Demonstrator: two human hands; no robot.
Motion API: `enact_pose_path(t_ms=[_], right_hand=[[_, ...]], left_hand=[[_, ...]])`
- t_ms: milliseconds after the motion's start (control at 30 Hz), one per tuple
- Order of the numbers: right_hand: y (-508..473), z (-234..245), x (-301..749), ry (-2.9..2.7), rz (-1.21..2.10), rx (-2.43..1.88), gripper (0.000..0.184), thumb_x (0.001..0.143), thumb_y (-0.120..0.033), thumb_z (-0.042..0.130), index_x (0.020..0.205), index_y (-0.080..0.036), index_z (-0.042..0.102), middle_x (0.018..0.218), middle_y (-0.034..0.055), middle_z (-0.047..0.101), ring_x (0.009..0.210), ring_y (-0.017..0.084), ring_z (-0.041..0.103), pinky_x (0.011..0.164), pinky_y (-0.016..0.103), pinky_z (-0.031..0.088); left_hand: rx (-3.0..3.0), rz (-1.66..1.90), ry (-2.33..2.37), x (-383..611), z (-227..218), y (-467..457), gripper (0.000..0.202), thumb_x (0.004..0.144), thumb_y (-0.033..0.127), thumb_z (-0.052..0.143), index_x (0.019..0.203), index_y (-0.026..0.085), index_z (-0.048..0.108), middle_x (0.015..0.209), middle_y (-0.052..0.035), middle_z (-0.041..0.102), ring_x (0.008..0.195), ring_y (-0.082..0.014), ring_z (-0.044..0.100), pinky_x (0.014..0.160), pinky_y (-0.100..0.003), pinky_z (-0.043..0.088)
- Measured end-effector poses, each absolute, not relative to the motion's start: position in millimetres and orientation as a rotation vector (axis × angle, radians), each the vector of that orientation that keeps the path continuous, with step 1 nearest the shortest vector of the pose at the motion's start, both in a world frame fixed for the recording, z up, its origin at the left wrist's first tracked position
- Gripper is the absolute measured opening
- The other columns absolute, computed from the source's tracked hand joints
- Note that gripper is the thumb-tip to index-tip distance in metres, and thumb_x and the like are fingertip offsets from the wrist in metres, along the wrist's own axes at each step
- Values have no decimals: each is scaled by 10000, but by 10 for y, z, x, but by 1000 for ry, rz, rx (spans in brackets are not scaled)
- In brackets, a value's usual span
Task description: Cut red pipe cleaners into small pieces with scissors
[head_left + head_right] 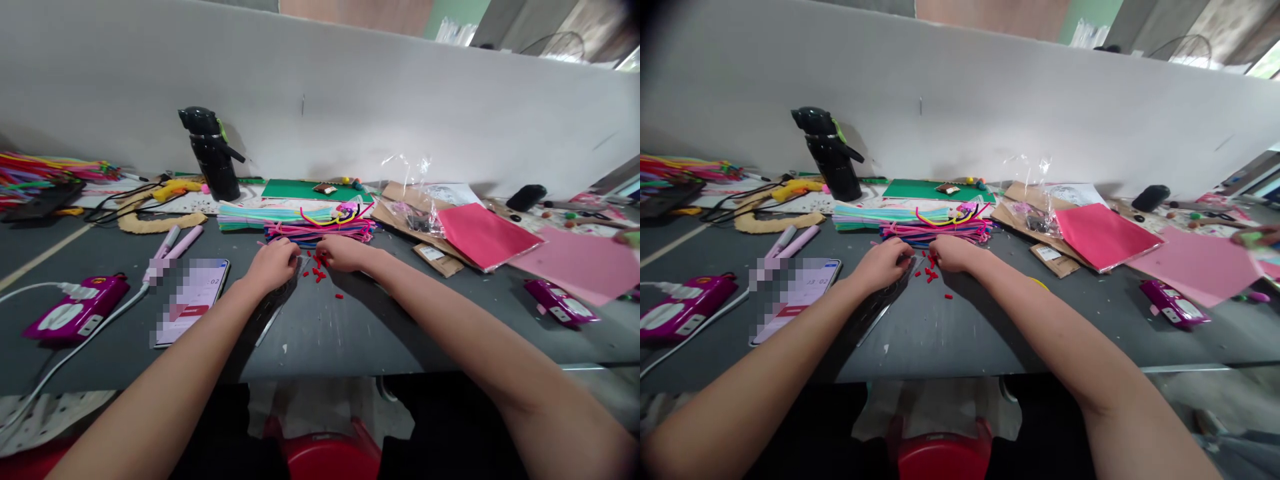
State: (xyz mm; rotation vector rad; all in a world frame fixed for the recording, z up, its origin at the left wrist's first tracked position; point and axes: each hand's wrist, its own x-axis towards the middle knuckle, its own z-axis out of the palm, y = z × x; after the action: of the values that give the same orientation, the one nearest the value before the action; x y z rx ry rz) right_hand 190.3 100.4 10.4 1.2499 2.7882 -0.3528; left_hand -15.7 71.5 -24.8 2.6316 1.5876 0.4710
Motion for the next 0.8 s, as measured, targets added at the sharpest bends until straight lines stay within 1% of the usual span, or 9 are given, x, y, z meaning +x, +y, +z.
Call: enact_pose_path(t_ms=[100, 167, 200, 267, 367, 533, 633, 733, 800], right_hand=[[930, 211, 1974, 2787, -479, 1199, 325, 802, -89, 525, 1042, -198, 714, 1046, 45, 728, 923, 172, 647, 730, 193, 432], [952, 282, 2076, 2786, -521, 1251, 364, 826, -81, 483, 1084, -220, 698, 1085, 11, 722, 937, 139, 646, 747, 166, 435], [985, 308, 2138, 2782, -509, 1328, 376, 833, -75, 464, 1104, -209, 687, 1114, 16, 712, 961, 138, 641, 763, 166, 435], [1074, 333, 2263, 2740, -453, 1477, 392, 823, -51, 446, 1127, -155, 671, 1143, 69, 697, 993, 170, 633, 785, 198, 438], [1180, 303, 2382, 2632, -406, 1605, 374, 780, -38, 493, 1079, -130, 698, 1104, 111, 707, 969, 222, 640, 761, 245, 444], [1154, 206, 2305, 2524, -466, 1609, 317, 740, -55, 562, 983, -162, 735, 1012, 94, 734, 897, 230, 657, 679, 243, 437], [1095, 193, 2185, 2531, -522, 1570, 300, 736, -55, 561, 953, -163, 737, 983, 87, 740, 888, 222, 658, 655, 234, 427], [1040, 213, 2078, 2557, -618, 1486, 302, 744, -63, 545, 960, -169, 729, 936, 64, 746, 831, 196, 663, 613, 216, 419], [998, 238, 2024, 2571, -689, 1408, 293, 745, -66, 539, 944, -174, 725, 881, 44, 747, 777, 175, 665, 584, 202, 413]], left_hand=[[2626, 497, 1619, -139, -255, 706, 227, 848, 213, 486, 1003, 200, 652, 1045, -91, 652, 980, -252, 605, 786, -343, 465], [2632, 520, 1588, -100, -263, 704, 276, 860, 192, 451, 1048, 195, 652, 1084, -92, 658, 1023, -250, 601, 841, -348, 459], [2635, 524, 1568, -74, -265, 703, 302, 866, 187, 435, 1077, 194, 651, 1115, -91, 658, 1047, -251, 598, 869, -354, 453], [2639, 501, 1544, -13, -267, 704, 340, 875, 184, 414, 1124, 198, 645, 1173, -87, 652, 1082, -256, 591, 892, -368, 445], [2645, 423, 1542, 74, -259, 703, 354, 874, 185, 412, 1136, 211, 648, 1196, -81, 654, 1096, -266, 588, 876, -380, 445], [2664, 403, 1498, 157, -235, 666, 347, 841, 158, 429, 1081, 220, 670, 1159, -83, 665, 1088, -262, 587, 881, -381, 426], [2686, 416, 1394, 176, -197, 607, 359, 778, 117, 455, 1031, 227, 684, 1114, -66, 680, 1062, -260, 599, 880, -387, 416], [2644, 398, 1305, 170, -144, 554, 369, 710, 84, 471, 967, 229, 693, 1019, -47, 708, 985, -246, 629, 833, -360, 428], [2577, 440, 1288, 146, -114, 545, 371, 696, 74, 459, 944, 227, 689, 962, -35, 722, 926, -229, 644, 792, -331, 441]])
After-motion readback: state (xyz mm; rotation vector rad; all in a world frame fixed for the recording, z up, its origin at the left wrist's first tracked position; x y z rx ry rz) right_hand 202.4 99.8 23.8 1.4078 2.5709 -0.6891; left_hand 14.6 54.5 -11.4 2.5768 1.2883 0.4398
